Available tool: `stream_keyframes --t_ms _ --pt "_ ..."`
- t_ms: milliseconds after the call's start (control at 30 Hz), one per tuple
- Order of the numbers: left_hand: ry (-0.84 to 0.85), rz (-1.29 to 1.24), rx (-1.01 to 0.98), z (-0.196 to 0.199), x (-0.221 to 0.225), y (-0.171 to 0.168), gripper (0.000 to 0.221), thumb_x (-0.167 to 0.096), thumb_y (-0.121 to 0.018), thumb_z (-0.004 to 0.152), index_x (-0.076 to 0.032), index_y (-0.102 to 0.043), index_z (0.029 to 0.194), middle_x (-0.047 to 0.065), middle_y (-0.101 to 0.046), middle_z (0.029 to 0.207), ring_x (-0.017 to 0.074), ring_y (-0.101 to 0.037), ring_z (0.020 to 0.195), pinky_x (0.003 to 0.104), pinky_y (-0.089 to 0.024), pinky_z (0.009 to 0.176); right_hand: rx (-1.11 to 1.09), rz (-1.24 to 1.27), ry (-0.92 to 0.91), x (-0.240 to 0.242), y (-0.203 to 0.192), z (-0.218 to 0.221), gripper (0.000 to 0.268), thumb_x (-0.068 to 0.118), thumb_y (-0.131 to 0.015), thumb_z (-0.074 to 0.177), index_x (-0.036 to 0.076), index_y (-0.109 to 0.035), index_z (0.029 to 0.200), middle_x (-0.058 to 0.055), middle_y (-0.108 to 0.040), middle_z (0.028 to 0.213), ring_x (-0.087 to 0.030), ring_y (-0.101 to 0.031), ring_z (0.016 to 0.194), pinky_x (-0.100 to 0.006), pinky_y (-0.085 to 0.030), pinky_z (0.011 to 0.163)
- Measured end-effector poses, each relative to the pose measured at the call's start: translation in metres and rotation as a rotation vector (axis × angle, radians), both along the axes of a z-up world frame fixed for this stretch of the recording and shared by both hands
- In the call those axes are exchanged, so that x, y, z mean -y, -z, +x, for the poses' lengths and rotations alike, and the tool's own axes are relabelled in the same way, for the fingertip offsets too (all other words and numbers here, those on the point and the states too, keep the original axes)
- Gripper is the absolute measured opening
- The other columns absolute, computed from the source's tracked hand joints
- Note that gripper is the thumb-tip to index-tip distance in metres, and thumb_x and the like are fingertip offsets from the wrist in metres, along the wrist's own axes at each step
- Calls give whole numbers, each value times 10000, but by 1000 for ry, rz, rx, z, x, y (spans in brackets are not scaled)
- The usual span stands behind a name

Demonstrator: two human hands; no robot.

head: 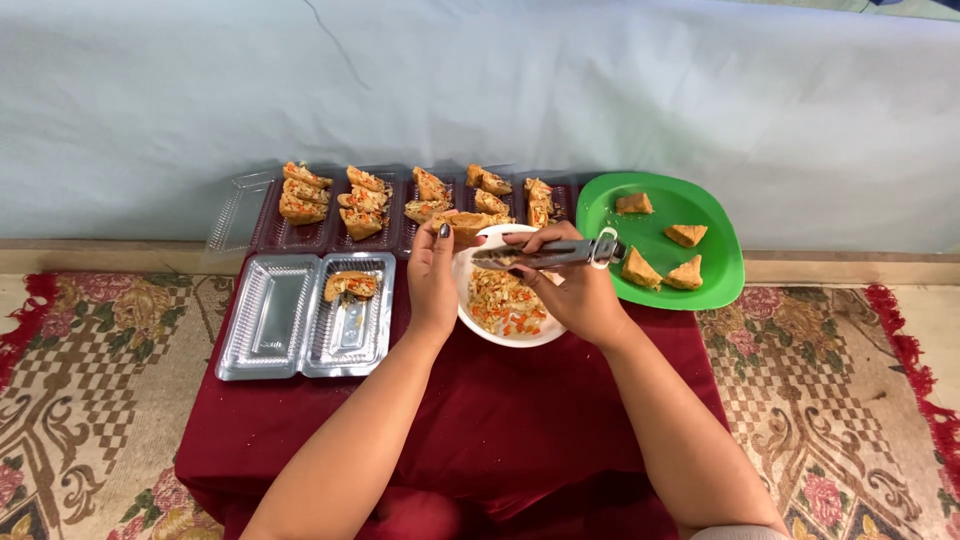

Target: A person uses metal tongs to pick up fried snacks, dip them into a bowl of shredded toppings, and place them into clear plastic containers for packaging.

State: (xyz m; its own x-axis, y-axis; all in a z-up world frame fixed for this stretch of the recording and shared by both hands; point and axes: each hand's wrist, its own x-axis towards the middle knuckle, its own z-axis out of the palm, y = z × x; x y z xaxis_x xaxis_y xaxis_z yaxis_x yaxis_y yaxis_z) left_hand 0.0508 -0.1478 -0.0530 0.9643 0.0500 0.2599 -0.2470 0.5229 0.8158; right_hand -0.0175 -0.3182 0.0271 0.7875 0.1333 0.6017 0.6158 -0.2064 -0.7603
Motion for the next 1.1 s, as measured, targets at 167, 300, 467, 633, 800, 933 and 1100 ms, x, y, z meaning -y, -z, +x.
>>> stream_keyframes --t_ms 167,300,467,633,800,933,1100 --pt "-1 0 -8 -3 -2 0 361 -293 -548 1056 -20 -542 1292 161 -708 1120 188 -728 931 335 -616 881 -88 -17 -104 -3 2 -5 209 -28 -732 910 -20 -566 1037 -230 -707 1135 -327 -700 1112 -396 -597 929" --pt "-52 74 32 -9 -2 -15 330 -281 -536 1062 -26 -559 1270 159 -705 1119 197 -734 899 353 -605 907 -159 -22 -120 4 -5 -9 211 -12 -764 874 1 -621 1029 -158 -718 1054 -214 -710 1035 -308 -604 883" --pt "-70 134 60 -6 -2 -10 330 -261 -570 1051 -10 -589 1264 182 -705 1097 219 -743 879 374 -599 899 -128 -93 -120 14 -5 0 193 -29 -764 868 -36 -640 1016 -192 -710 997 -288 -745 967 -386 -633 853" --pt "-81 70 99 -8 1 -16 336 -220 -615 1028 10 -579 1270 194 -688 1106 241 -734 881 386 -593 878 -95 5 -28 26 2 11 212 -35 -725 913 -41 -576 1063 -226 -717 1081 -348 -743 1059 -423 -624 915" --pt "-90 19 142 -13 4 -28 336 -128 -645 1003 3 -557 1299 185 -673 1139 235 -733 918 377 -594 912 -130 -97 -83 25 -5 7 231 -86 -736 869 -40 -594 1046 -222 -704 1047 -379 -726 1070 -471 -619 933" --pt "-95 38 172 -17 2 -33 344 -135 -618 1023 0 -557 1333 185 -664 1177 232 -724 973 386 -586 943 -138 -2 -54 50 -11 5 204 -84 -693 907 -35 -576 1068 -193 -702 1112 -329 -708 1139 -412 -590 984" --pt "-111 70 190 -12 3 -25 341 -104 -641 1004 3 -564 1318 201 -647 1212 248 -728 987 399 -599 940 -148 -36 -174 61 -2 11 217 -137 -701 844 -33 -616 1014 -182 -670 1032 -337 -713 1090 -441 -582 989"
